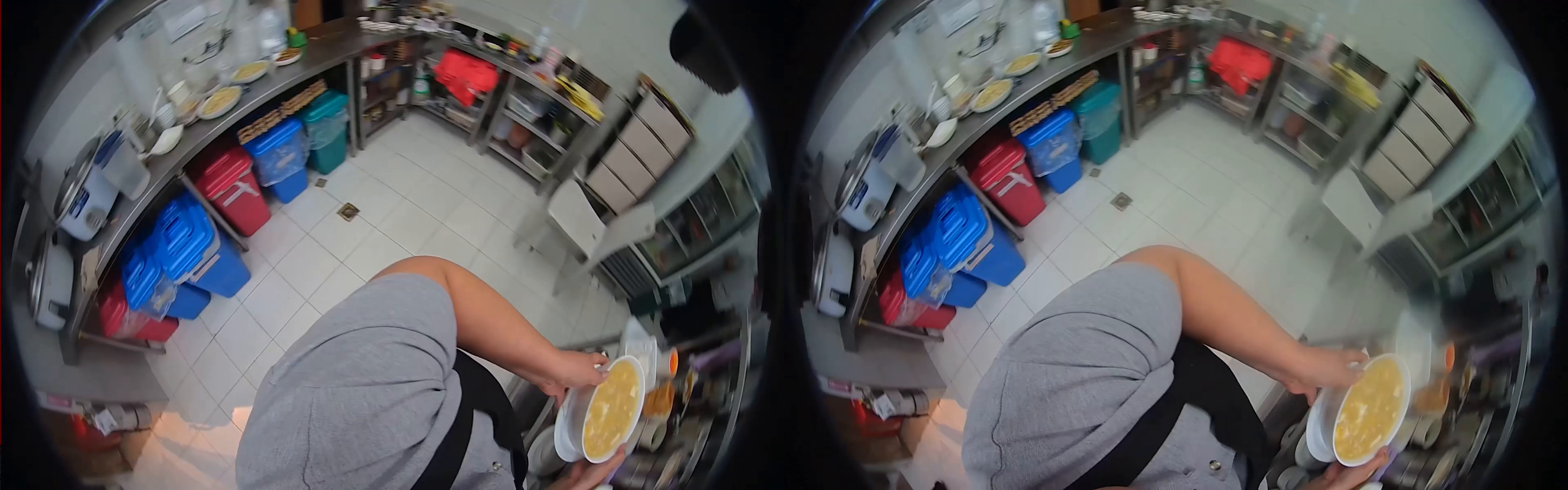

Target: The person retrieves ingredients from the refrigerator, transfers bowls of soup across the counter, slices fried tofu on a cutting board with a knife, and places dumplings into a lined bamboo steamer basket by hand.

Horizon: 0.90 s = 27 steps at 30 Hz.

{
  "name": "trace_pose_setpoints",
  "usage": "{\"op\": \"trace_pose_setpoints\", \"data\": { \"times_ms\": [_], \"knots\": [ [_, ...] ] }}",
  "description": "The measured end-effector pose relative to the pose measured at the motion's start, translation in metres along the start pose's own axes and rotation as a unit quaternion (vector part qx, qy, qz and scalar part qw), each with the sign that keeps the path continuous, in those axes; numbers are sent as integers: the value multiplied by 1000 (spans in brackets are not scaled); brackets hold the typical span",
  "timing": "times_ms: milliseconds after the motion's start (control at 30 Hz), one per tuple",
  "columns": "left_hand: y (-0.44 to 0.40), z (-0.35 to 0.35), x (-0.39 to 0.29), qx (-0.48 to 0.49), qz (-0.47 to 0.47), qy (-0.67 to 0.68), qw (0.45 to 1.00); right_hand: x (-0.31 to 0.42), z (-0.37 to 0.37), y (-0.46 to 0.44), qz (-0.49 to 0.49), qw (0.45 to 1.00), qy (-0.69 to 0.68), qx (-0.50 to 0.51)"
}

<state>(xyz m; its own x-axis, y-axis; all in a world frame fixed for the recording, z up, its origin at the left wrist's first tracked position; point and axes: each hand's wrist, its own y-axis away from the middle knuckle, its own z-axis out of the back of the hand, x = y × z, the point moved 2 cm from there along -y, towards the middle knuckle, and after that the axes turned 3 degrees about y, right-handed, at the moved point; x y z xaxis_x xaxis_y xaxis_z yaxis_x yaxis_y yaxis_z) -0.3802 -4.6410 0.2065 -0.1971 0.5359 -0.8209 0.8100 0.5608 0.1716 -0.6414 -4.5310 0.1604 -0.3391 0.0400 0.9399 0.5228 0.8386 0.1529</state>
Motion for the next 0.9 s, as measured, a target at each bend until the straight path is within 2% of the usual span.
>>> {"op": "trace_pose_setpoints", "data": {
  "times_ms": [33,67,133,267,333,367,467,567,667,733,833,900],
  "knots": [
    [11,29,-13,-7,-12,34,999,-18,-32,-21,29,999,17,-35],
    [25,56,-27,-24,-25,38,999,-27,-71,-35,22,999,21,-14],
    [53,110,-52,-83,-61,43,994,-46,-158,-59,-16,996,0,89],
    [88,217,-90,-186,-144,81,969,-90,-309,-113,-39,981,53,183],
    [105,268,-108,-218,-176,69,957,-122,-379,-152,-36,949,59,307],
    [115,291,-118,-246,-192,76,947,-133,-418,-163,-59,942,35,328],
    [139,360,-155,-317,-226,81,917,-181,-531,-216,-25,902,56,427],
    [173,431,-197,-388,-267,92,877,-202,-656,-216,-19,883,40,468],
    [209,486,-233,-445,-302,118,835,-231,-769,-219,-37,823,30,566],
    [237,528,-251,-508,-316,106,794,-262,-839,-223,-67,826,41,558],
    [284,594,-274,-517,-364,114,766,-293,-937,-198,-89,783,26,615],
    [320,641,-287,-539,-364,109,752,-324,-991,-179,-106,772,33,626]
  ]
}}
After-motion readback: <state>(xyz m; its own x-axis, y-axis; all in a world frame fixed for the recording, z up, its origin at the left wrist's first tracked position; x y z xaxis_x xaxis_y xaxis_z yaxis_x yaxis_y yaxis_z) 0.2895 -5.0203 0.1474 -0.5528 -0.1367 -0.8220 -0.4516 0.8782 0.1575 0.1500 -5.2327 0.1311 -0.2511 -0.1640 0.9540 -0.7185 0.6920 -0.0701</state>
